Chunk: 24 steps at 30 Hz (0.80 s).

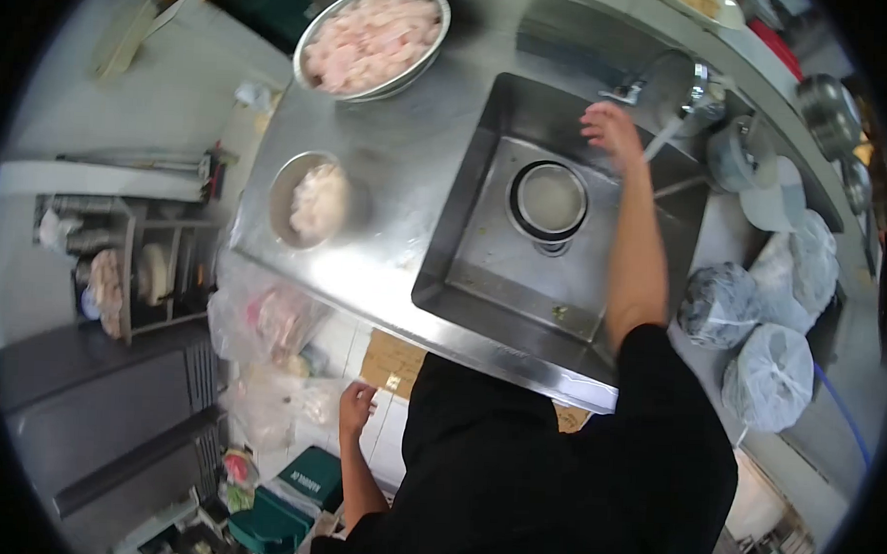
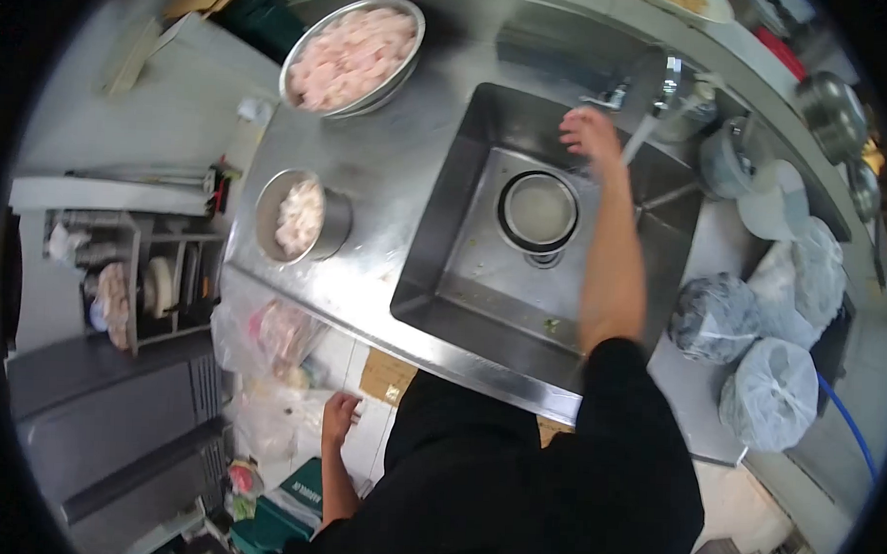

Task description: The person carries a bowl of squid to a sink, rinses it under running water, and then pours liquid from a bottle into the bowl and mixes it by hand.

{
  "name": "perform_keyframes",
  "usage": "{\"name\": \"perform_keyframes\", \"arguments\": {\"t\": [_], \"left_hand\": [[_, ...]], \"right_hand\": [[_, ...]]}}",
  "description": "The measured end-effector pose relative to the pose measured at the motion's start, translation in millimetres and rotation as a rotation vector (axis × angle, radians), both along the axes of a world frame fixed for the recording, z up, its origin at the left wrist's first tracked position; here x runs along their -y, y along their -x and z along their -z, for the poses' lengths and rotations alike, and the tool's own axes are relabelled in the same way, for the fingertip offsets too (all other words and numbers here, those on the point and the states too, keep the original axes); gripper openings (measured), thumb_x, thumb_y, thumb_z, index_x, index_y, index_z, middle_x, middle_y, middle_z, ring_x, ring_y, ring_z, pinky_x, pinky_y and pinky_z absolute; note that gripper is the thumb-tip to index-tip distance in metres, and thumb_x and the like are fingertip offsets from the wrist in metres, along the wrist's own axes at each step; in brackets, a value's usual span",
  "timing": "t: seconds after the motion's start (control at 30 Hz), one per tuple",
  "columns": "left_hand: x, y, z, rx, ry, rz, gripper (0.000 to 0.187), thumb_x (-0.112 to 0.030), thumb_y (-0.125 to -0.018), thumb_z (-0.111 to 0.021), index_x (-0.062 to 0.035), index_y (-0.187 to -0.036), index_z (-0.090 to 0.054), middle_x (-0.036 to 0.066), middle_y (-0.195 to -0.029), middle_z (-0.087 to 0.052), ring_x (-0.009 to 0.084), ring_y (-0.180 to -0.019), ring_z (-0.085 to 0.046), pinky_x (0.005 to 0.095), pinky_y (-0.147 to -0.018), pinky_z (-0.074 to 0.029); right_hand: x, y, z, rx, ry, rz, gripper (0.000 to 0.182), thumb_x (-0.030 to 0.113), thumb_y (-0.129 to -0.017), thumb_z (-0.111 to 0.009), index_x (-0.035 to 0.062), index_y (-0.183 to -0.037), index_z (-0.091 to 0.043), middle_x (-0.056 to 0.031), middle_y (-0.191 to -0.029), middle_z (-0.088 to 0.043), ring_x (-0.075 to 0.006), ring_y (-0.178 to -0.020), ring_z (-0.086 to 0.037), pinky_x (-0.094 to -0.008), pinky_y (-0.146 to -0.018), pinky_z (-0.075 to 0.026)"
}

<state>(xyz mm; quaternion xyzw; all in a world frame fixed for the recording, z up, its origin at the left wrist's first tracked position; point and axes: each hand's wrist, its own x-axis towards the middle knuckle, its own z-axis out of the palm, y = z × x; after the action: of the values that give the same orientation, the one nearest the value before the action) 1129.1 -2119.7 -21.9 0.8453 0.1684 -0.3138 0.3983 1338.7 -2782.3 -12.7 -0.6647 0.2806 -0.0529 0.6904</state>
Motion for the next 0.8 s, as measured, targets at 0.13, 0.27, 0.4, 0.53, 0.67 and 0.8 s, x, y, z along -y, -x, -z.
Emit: {"name": "perform_keyframes", "arguments": {"t": [0.13,0.27,0.4,0.53,0.67,0.8], "left_hand": [[-19,53,9,-0.136,-0.020,-0.236,0.017,-0.018,-0.085,-0.055,-0.0023,-0.088,-0.060,0.007,-0.076,-0.063,0.0160,-0.057,-0.061,0.0266,-0.046,-0.047],[-39,95,25,-0.280,-0.025,-0.389,0.017,-0.020,-0.086,-0.054,-0.0043,-0.089,-0.060,0.008,-0.081,-0.065,0.0164,-0.057,-0.060,0.0286,-0.048,-0.048],[-47,105,36,-0.372,-0.056,-0.419,0.016,-0.020,-0.085,-0.054,-0.0060,-0.088,-0.061,0.008,-0.081,-0.065,0.0177,-0.059,-0.060,0.0313,-0.050,-0.049],[-57,94,37,-0.311,0.009,-0.406,0.016,-0.020,-0.085,-0.055,-0.0061,-0.091,-0.060,0.005,-0.084,-0.064,0.0151,-0.061,-0.059,0.0300,-0.055,-0.049],[-75,87,41,-0.195,0.088,-0.456,0.016,-0.021,-0.086,-0.055,-0.0059,-0.090,-0.060,0.004,-0.082,-0.063,0.0133,-0.061,-0.059,0.0276,-0.053,-0.049],[-114,102,48,-0.117,0.165,-0.499,0.015,-0.020,-0.088,-0.054,-0.0060,-0.089,-0.060,0.004,-0.082,-0.063,0.0128,-0.063,-0.060,0.0272,-0.053,-0.049]], "right_hand": [[-35,73,79,0.314,-0.443,0.273,0.027,0.010,-0.088,-0.053,-0.0051,-0.111,-0.054,-0.0173,-0.097,-0.061,-0.0264,-0.085,-0.063,-0.0334,-0.071,-0.053],[-31,94,122,0.120,-0.354,0.384,0.020,0.008,-0.085,-0.060,-0.0054,-0.100,-0.060,-0.0034,-0.071,-0.058,-0.0126,-0.059,-0.055,-0.0256,-0.048,-0.043],[19,68,126,-0.057,0.070,0.238,0.025,0.032,-0.079,-0.072,0.0112,-0.073,-0.059,0.0009,-0.061,-0.052,-0.0109,-0.048,-0.048,-0.0283,-0.045,-0.043],[37,40,69,-0.095,-0.114,0.035,0.019,0.024,-0.080,-0.071,0.0120,-0.073,-0.058,0.0016,-0.060,-0.053,-0.0077,-0.050,-0.050,-0.0215,-0.045,-0.041],[-20,38,-17,-0.275,0.153,0.016,0.027,0.031,-0.085,-0.066,0.0144,-0.070,-0.051,0.0045,-0.054,-0.047,-0.0050,-0.043,-0.043,-0.0206,-0.046,-0.040],[-52,70,48,0.214,-0.327,0.425,0.028,0.033,-0.090,-0.059,0.0131,-0.071,-0.052,0.0022,-0.062,-0.049,-0.0080,-0.055,-0.048,-0.0261,-0.053,-0.044]]}}
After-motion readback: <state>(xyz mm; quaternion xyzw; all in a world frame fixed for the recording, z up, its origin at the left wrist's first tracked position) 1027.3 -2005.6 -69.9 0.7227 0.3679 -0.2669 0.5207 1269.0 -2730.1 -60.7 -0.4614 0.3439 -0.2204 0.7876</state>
